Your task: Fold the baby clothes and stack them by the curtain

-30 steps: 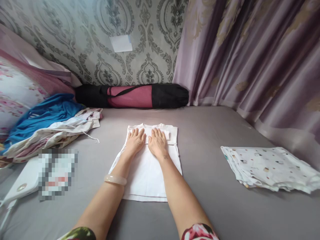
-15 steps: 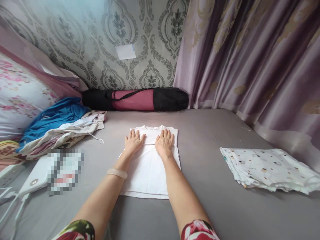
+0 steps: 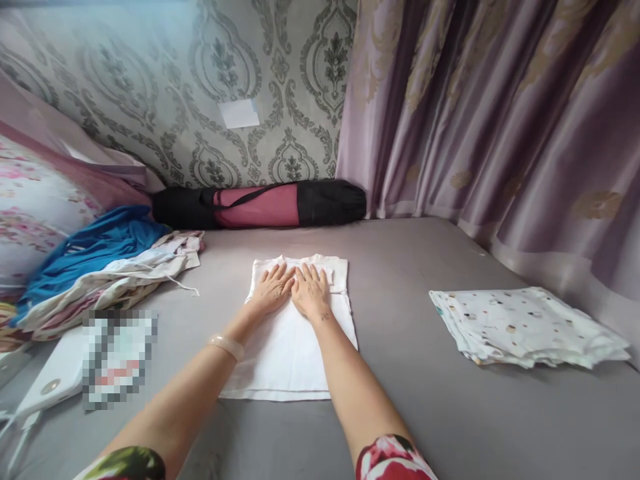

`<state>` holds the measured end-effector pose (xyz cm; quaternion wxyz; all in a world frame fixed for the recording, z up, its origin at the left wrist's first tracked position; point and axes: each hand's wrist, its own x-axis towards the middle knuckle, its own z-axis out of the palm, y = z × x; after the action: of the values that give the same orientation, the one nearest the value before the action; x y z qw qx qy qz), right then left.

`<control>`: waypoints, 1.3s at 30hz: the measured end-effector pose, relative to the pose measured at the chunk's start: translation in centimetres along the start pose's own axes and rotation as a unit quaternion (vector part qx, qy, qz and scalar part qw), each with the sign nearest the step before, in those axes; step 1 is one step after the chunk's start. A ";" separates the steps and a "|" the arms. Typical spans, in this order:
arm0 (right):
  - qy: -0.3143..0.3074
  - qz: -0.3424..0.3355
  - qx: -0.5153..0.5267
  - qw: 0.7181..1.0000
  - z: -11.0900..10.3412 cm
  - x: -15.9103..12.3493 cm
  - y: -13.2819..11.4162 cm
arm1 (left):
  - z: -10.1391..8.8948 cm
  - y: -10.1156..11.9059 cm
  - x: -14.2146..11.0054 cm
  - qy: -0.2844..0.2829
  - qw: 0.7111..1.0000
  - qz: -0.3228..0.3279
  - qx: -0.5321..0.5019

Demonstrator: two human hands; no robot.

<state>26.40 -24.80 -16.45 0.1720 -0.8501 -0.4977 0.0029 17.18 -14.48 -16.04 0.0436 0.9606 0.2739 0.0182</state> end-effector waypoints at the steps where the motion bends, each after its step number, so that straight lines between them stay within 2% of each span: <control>1: 0.002 0.000 -0.002 1.000 0.1 -0.1 0.0 | 0.1 -0.1 0.0 -0.003 1.000 -0.002 -0.003; 5: -0.023 0.009 -0.001 1.000 -0.4 0.2 -0.1 | -0.5 -0.3 0.4 -0.030 0.999 -0.006 -0.016; 8: -0.100 0.031 0.010 0.994 -1.7 1.1 -0.4 | -1.3 -0.4 0.9 -0.056 0.998 0.013 -0.009; 10: -0.119 0.045 0.010 0.992 -2.3 1.7 -0.5 | -1.5 -0.5 1.3 -0.026 1.000 0.007 0.006; 13: -0.052 0.054 -0.011 0.997 -2.3 2.2 -0.4 | -0.9 -0.5 1.6 0.056 0.997 -0.039 0.018; 15: -0.024 0.056 -0.026 0.998 -1.6 2.1 -0.1 | -0.2 -0.6 1.7 0.070 0.996 -0.053 0.013; 19: -0.017 0.057 -0.040 0.997 -0.2 1.9 0.4 | 0.9 -0.9 1.7 0.063 0.997 -0.048 0.009; 22: -0.019 0.055 -0.041 0.997 -0.2 1.9 0.3 | 1.0 -1.0 1.7 0.061 0.997 -0.047 0.007; 25: -0.040 0.060 -0.037 0.997 -0.9 2.1 0.0 | 0.3 -1.1 2.0 0.034 0.998 -0.051 -0.003; 29: -0.088 0.048 -0.034 0.994 -2.2 2.7 0.4 | -1.4 -2.0 2.7 -0.042 0.999 -0.030 -0.009; 32: -0.042 0.027 -0.052 0.997 -2.4 3.3 1.7 | -1.7 -2.9 2.7 -0.022 1.000 -0.016 0.002; 34: -0.011 0.038 -0.055 0.998 -1.9 3.5 2.7 | -1.2 -3.4 2.5 0.001 1.000 -0.022 0.000; 39: -0.018 0.054 -0.045 0.997 -0.3 3.7 4.2 | 0.0 -3.8 2.1 -0.007 0.999 -0.026 -0.017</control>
<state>31.87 -23.68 -16.76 0.1243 -0.8825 -0.4536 0.0048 16.95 -10.20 -16.37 0.0626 0.9523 0.2984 0.0156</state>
